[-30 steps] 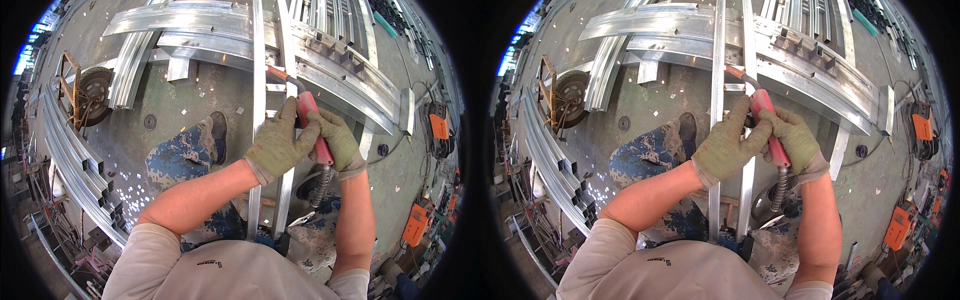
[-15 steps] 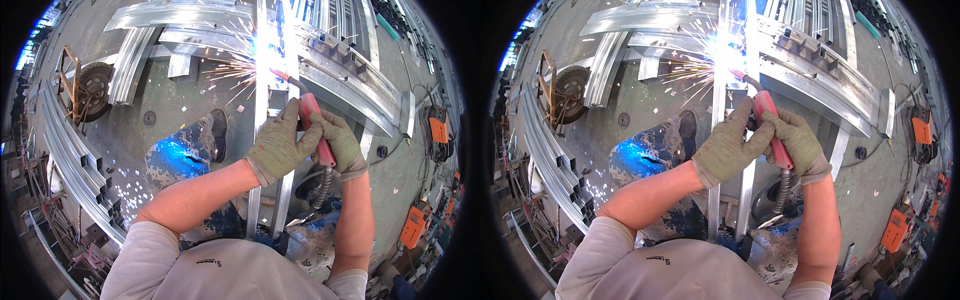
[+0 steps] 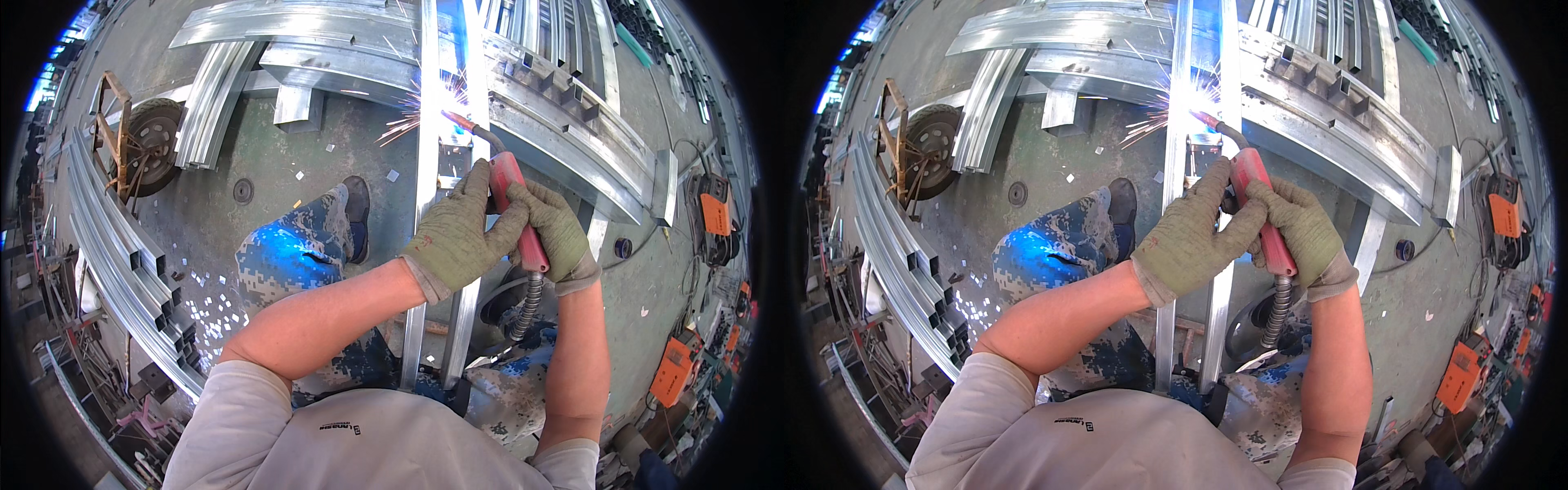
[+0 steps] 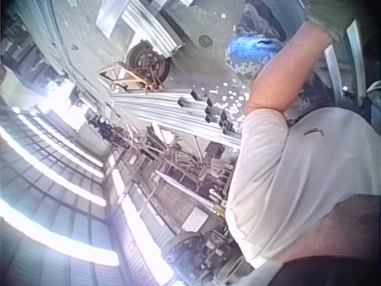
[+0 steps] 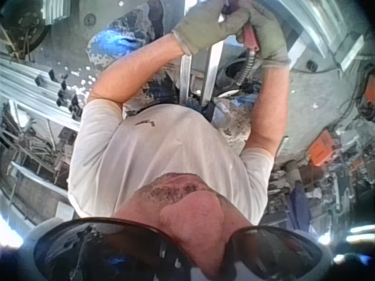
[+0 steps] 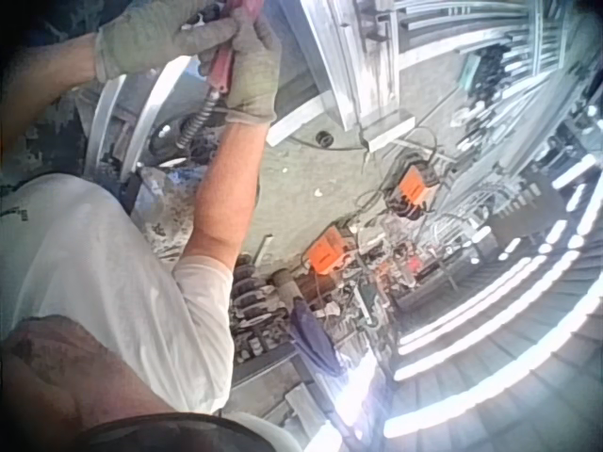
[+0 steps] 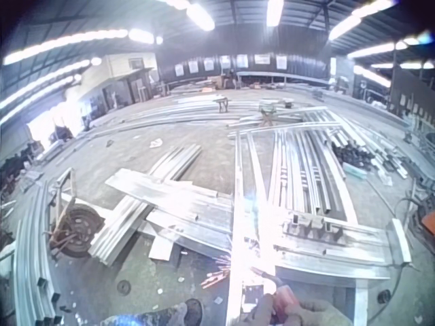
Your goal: The person assembles a metal frame by placing small square metal pieces into slots on a long aluminum profile, then uses a welding torch to tack and weld the pieces in place. The person repositions the frame and continues welding along the length of the structure.
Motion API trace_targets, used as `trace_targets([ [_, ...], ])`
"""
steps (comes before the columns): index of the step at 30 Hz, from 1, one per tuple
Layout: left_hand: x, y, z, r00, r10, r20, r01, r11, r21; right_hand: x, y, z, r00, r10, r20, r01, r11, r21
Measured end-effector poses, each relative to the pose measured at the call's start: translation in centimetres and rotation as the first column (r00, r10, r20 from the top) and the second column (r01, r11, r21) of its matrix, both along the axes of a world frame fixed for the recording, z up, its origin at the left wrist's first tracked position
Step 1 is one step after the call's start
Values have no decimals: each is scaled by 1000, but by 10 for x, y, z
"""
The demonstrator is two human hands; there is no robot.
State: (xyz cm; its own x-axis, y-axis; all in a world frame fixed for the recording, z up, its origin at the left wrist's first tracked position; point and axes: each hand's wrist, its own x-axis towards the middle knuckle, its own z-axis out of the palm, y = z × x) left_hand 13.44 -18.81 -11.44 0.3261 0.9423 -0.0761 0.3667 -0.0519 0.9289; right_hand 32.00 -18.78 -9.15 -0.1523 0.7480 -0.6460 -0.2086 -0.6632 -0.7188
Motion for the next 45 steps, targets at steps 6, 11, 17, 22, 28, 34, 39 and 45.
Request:
trace_targets([
  [6, 2, 4, 1, 999, -14, -45, 13, 1000, -20, -3, -1, 8, 1000, 5, -6, -5, 1000, 24],
  [11, -3, -9, 20, 996, -43, 73, 53, 990, -133, -3, -17, 21, 999, -22, 39, 24, 999, -36],
  [17, -5, -36, 11, 982, -36, 185, 64, 987, -146, -1, -41, 22, 1000, 1, 27, 1, 997, -77],
  [22, -5, -43, 1, 990, -40, 133, 50, 996, -73, -6, -37, 25, 1000, 21, 20, -19, 995, -102],
  [28, -3, -40, 3, 979, 21, 204, 29, 971, -237, -4, -35, 17, 1000, 27, -15, -28, 995, -99],
  [34, -4, -38, 5, 992, 19, 128, 7, 979, -205, -6, -34, 13, 1000, -18, 0, 18, 995, -98],
  [39, -4, -39, 3, 990, 14, 137, 7, 989, -149, -6, -33, 14, 1000, -3, -16, 2, 996, -90],
  [45, -5, -38, 0, 994, -27, 107, 32, 998, -48, -8, -32, 12, 1000, -1, -17, -1, 997, -71],
])
